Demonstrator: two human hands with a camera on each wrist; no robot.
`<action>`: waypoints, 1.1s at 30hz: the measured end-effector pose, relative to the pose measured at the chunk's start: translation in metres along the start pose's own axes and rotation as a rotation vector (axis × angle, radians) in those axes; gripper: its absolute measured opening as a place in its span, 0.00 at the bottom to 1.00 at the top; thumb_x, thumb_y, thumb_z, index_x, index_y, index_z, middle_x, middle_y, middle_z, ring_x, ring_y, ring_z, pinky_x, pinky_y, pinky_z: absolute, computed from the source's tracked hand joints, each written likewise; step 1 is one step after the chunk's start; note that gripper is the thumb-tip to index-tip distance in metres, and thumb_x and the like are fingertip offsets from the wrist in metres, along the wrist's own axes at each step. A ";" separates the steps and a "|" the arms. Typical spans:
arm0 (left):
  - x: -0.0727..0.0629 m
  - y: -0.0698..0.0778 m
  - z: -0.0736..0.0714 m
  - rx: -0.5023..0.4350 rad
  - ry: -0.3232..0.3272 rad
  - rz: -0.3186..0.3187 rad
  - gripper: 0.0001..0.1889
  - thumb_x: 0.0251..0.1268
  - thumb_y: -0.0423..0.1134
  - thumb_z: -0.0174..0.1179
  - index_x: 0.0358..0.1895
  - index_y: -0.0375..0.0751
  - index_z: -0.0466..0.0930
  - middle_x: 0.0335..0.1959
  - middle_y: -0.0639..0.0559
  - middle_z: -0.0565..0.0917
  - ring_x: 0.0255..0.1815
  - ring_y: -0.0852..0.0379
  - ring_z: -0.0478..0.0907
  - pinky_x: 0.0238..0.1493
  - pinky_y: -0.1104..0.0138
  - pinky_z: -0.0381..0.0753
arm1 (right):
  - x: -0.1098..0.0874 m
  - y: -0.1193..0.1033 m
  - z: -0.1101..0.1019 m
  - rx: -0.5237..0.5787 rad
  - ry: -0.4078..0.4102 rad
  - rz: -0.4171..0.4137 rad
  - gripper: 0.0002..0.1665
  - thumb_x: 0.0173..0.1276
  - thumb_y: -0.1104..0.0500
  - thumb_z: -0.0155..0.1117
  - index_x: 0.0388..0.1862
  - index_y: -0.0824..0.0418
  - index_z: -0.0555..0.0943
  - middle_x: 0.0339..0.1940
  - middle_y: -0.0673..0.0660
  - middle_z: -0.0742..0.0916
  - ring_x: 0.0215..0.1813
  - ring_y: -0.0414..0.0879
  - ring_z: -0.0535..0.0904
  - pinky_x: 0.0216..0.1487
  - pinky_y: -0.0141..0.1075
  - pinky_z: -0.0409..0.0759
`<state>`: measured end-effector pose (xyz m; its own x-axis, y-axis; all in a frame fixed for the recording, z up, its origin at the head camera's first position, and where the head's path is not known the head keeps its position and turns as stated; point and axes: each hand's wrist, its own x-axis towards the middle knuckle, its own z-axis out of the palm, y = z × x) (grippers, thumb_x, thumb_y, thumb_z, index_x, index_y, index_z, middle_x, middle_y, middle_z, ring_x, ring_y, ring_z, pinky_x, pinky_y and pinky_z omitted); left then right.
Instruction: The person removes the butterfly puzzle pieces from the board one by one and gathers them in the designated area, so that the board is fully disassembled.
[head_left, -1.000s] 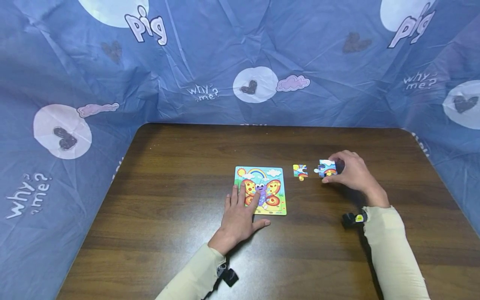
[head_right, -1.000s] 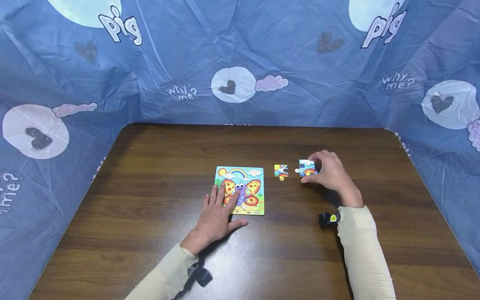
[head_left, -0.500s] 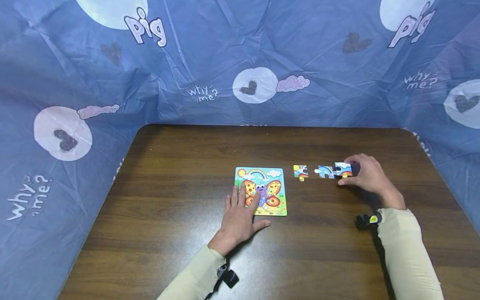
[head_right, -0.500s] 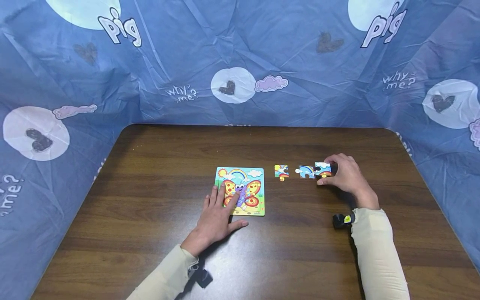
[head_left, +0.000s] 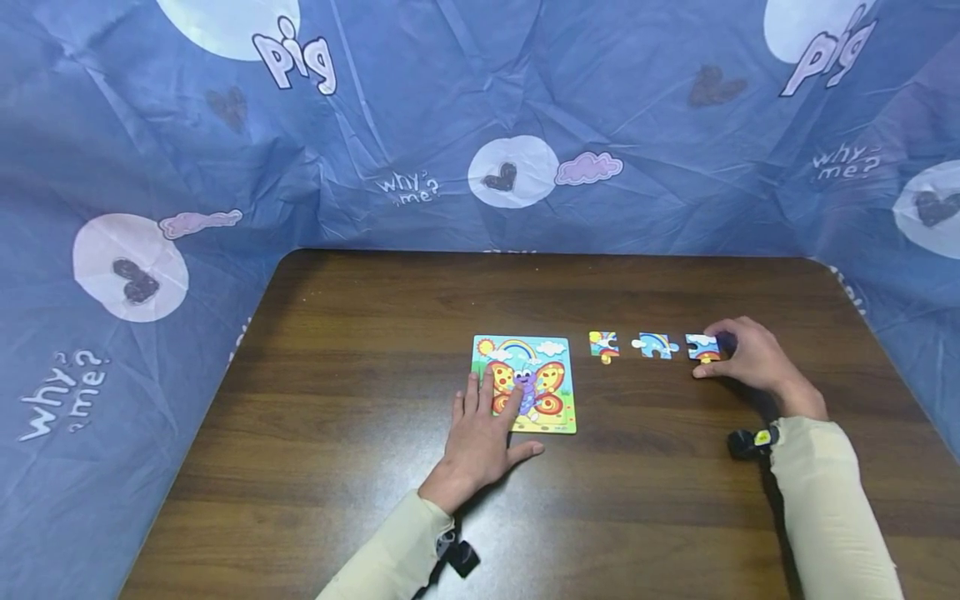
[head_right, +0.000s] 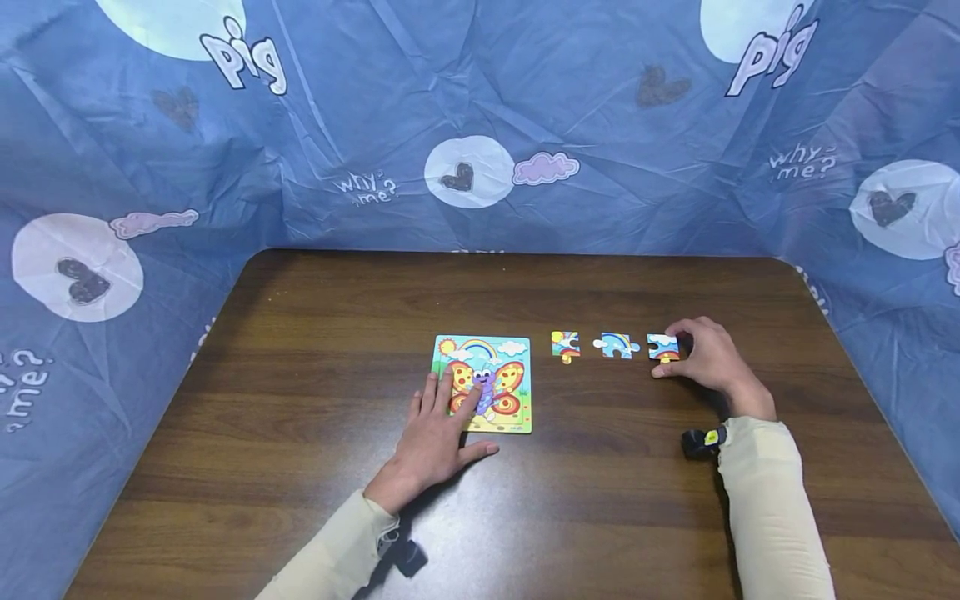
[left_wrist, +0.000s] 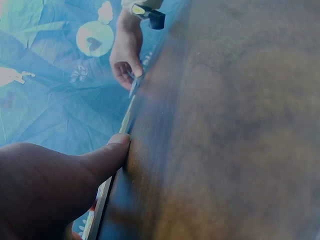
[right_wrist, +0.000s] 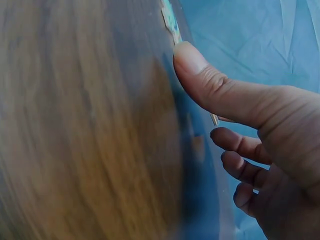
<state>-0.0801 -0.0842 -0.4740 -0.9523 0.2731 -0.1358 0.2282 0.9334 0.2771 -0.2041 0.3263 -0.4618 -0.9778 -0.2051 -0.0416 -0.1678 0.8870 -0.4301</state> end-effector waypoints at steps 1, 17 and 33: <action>0.000 0.000 0.000 0.001 0.001 0.000 0.47 0.61 0.72 0.57 0.79 0.55 0.56 0.81 0.31 0.50 0.82 0.30 0.46 0.78 0.39 0.54 | 0.000 0.001 0.000 0.004 -0.001 0.003 0.44 0.45 0.47 0.85 0.55 0.71 0.79 0.53 0.75 0.79 0.57 0.70 0.74 0.58 0.65 0.69; 0.000 0.000 -0.001 -0.007 -0.003 0.000 0.47 0.62 0.71 0.56 0.80 0.55 0.55 0.81 0.31 0.49 0.82 0.30 0.46 0.78 0.39 0.53 | 0.002 0.018 0.002 0.065 -0.036 0.033 0.43 0.47 0.49 0.84 0.56 0.71 0.77 0.58 0.77 0.72 0.60 0.69 0.66 0.57 0.63 0.67; -0.002 0.000 -0.002 0.007 0.014 0.009 0.46 0.62 0.71 0.56 0.79 0.54 0.57 0.81 0.31 0.50 0.82 0.30 0.47 0.78 0.39 0.55 | 0.000 0.021 0.003 0.082 -0.057 0.062 0.45 0.48 0.48 0.84 0.59 0.69 0.75 0.61 0.78 0.69 0.62 0.70 0.65 0.58 0.66 0.66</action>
<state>-0.0791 -0.0849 -0.4718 -0.9529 0.2786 -0.1197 0.2385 0.9324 0.2716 -0.2070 0.3439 -0.4733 -0.9769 -0.1764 -0.1210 -0.0940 0.8623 -0.4976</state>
